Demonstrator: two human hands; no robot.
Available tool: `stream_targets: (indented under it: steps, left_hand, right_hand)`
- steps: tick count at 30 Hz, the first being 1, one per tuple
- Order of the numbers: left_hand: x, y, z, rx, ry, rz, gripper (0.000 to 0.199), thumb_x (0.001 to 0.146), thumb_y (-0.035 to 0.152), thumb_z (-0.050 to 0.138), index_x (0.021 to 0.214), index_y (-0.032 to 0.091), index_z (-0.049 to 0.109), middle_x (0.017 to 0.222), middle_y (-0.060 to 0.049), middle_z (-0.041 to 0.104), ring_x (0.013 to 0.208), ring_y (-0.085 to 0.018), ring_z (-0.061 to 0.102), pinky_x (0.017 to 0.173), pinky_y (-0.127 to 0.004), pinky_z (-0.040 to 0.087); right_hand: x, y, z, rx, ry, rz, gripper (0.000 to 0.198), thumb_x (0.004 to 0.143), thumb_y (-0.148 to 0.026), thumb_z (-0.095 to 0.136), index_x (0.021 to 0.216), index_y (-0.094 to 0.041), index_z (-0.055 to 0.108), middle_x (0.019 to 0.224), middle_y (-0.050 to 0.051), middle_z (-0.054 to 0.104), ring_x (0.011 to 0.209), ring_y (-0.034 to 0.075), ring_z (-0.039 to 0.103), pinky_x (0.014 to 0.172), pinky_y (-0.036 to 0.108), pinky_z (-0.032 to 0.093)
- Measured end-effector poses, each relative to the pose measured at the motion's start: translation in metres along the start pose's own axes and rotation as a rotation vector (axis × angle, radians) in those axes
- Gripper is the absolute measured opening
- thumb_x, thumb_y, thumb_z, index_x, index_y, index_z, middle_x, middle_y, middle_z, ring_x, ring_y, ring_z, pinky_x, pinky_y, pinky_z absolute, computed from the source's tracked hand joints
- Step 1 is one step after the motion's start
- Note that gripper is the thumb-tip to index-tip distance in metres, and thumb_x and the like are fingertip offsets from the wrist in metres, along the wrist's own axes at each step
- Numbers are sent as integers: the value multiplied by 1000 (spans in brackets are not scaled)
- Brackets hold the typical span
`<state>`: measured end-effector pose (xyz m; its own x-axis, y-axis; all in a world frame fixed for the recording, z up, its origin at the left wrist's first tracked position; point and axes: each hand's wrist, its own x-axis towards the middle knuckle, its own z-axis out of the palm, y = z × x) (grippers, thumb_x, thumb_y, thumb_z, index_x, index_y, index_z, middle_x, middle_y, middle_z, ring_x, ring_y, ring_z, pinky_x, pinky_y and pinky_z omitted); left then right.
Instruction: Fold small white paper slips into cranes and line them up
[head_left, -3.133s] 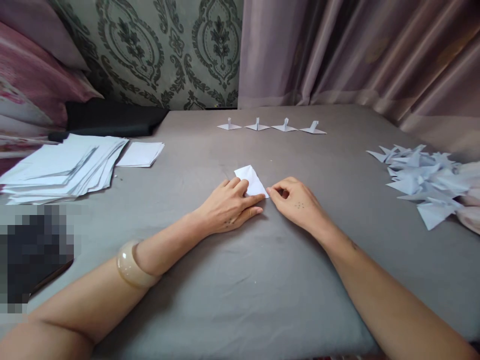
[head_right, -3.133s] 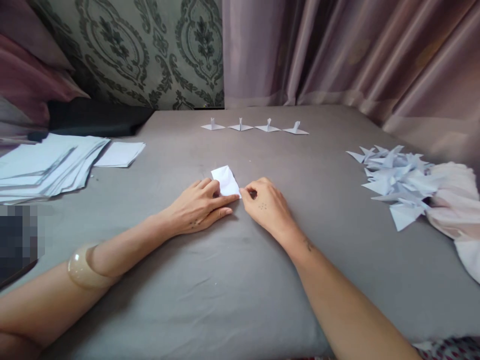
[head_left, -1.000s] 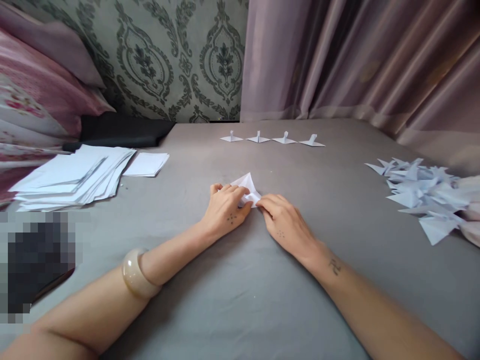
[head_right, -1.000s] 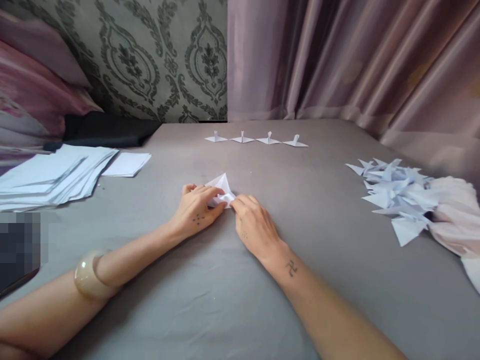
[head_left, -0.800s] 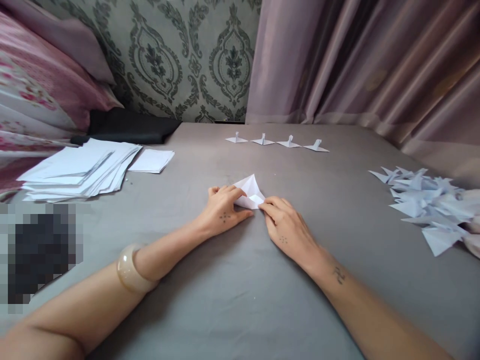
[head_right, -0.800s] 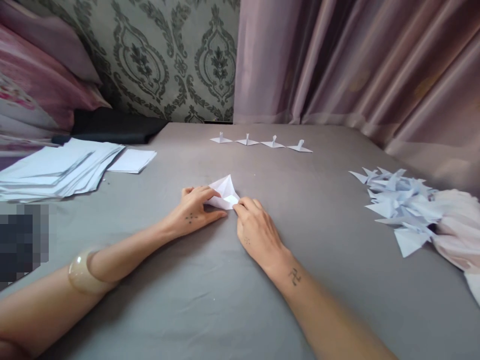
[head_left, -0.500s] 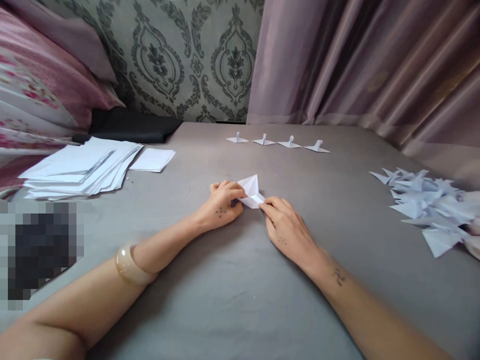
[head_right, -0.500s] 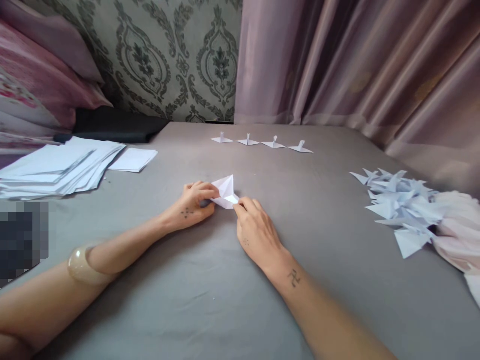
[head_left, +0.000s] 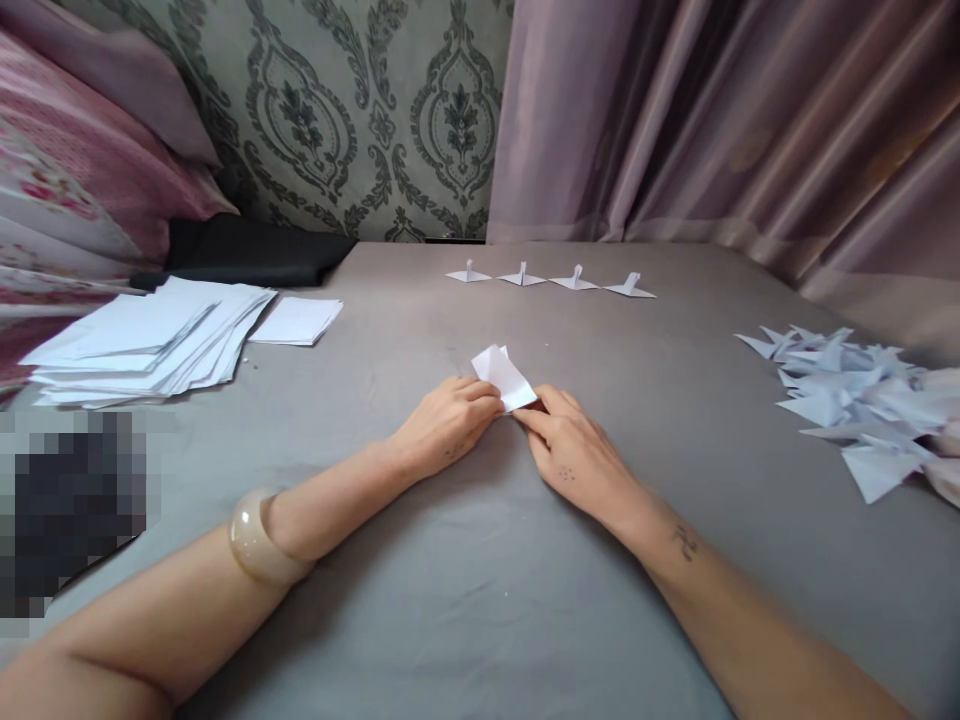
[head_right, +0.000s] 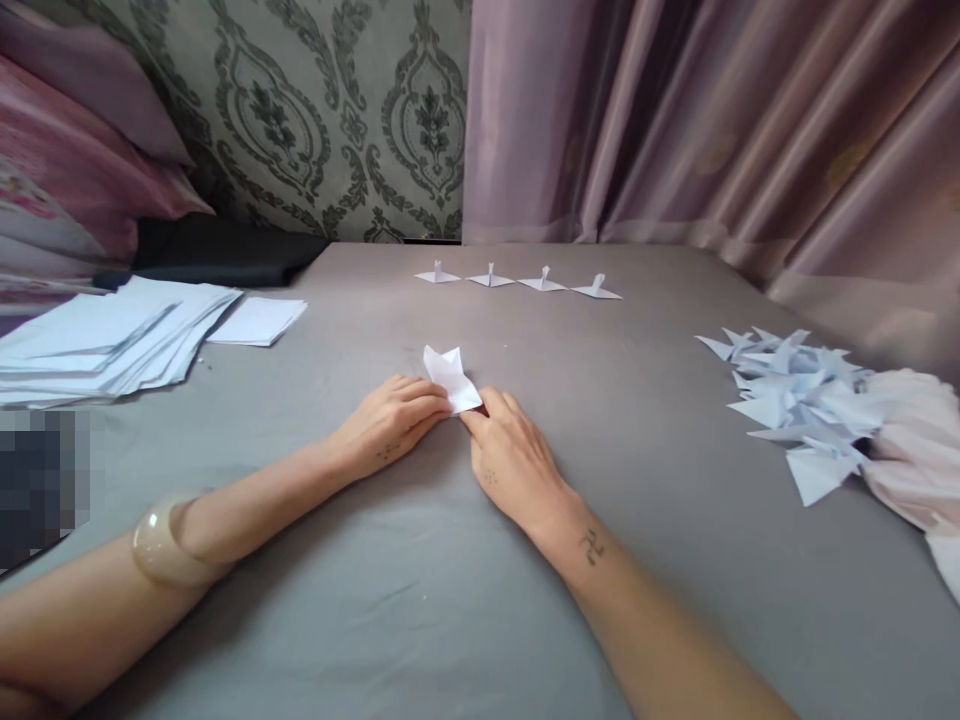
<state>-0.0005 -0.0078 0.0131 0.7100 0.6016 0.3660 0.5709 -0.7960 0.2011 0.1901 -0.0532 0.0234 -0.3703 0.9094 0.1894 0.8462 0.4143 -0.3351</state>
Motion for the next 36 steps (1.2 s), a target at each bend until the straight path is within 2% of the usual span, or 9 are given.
stream_targets:
  steps: [3, 8, 12, 15, 18, 23, 27, 33, 36]
  left_hand:
    - [-1, 1, 0, -39, -17, 23, 31, 97, 23, 36, 99, 16, 66, 98, -9, 67, 92, -18, 60, 80, -31, 46]
    - [-2, 1, -4, 9, -60, 58, 31, 96, 24, 38, 99, 18, 69, 96, -8, 68, 91, -19, 60, 80, -32, 46]
    - [-2, 0, -6, 40, -95, 92, 33, 96, 24, 37, 106, 19, 68, 98, -8, 66, 91, -19, 59, 81, -34, 44]
    - [-2, 1, -8, 56, -121, 108, 35, 96, 23, 35, 112, 20, 66, 98, -9, 64, 89, -19, 57, 81, -34, 43]
    - [-1, 1, -10, 60, -149, 109, 36, 96, 22, 35, 119, 22, 63, 98, -10, 61, 89, -19, 55, 83, -34, 41]
    - [1, 3, -11, 79, -212, 86, 39, 96, 25, 34, 128, 24, 56, 99, -11, 56, 90, -22, 49, 83, -37, 40]
    - [3, 5, -11, 83, -236, 56, 40, 96, 29, 33, 131, 29, 53, 100, -10, 52, 88, -22, 46, 83, -37, 39]
    - [7, 9, -10, 56, -227, 15, 43, 95, 47, 33, 131, 32, 52, 95, -9, 47, 85, -22, 43, 79, -38, 40]
    - [8, 11, -8, 64, -224, -1, 46, 94, 52, 33, 131, 33, 51, 94, -9, 47, 84, -23, 43, 78, -39, 40]
  right_hand:
    - [1, 6, -2, 132, 21, 15, 36, 84, -9, 43, 101, -25, 70, 103, 7, 60, 98, 20, 56, 84, 33, 47]
    - [6, 24, -9, 405, 31, 298, 24, 78, -16, 51, 80, -23, 74, 101, 5, 65, 75, 15, 63, 75, 31, 51]
    - [10, 27, -14, 466, 34, 433, 23, 78, -29, 55, 61, -22, 69, 95, 4, 68, 76, 18, 64, 73, 33, 50]
    - [12, 23, -10, 414, 114, 433, 25, 77, -35, 59, 57, -21, 66, 92, 5, 67, 73, 18, 63, 72, 33, 49]
    - [12, 20, -3, 342, 178, 416, 24, 75, -34, 60, 55, -20, 63, 94, 6, 64, 70, 15, 60, 72, 32, 48]
    - [12, 20, 5, 248, 199, 387, 19, 76, -31, 59, 61, -20, 61, 93, 5, 59, 67, 14, 57, 71, 33, 47]
    - [10, 25, 2, 191, 177, 364, 15, 76, -28, 58, 64, -20, 59, 89, 5, 57, 70, 15, 57, 72, 32, 46]
    - [11, 34, -9, 279, 178, 475, 10, 77, -25, 54, 76, -20, 63, 82, 4, 64, 67, 15, 58, 68, 30, 46]
    - [13, 34, -8, 320, 196, 466, 13, 78, -24, 53, 81, -19, 64, 80, 3, 67, 67, 15, 59, 68, 29, 45]
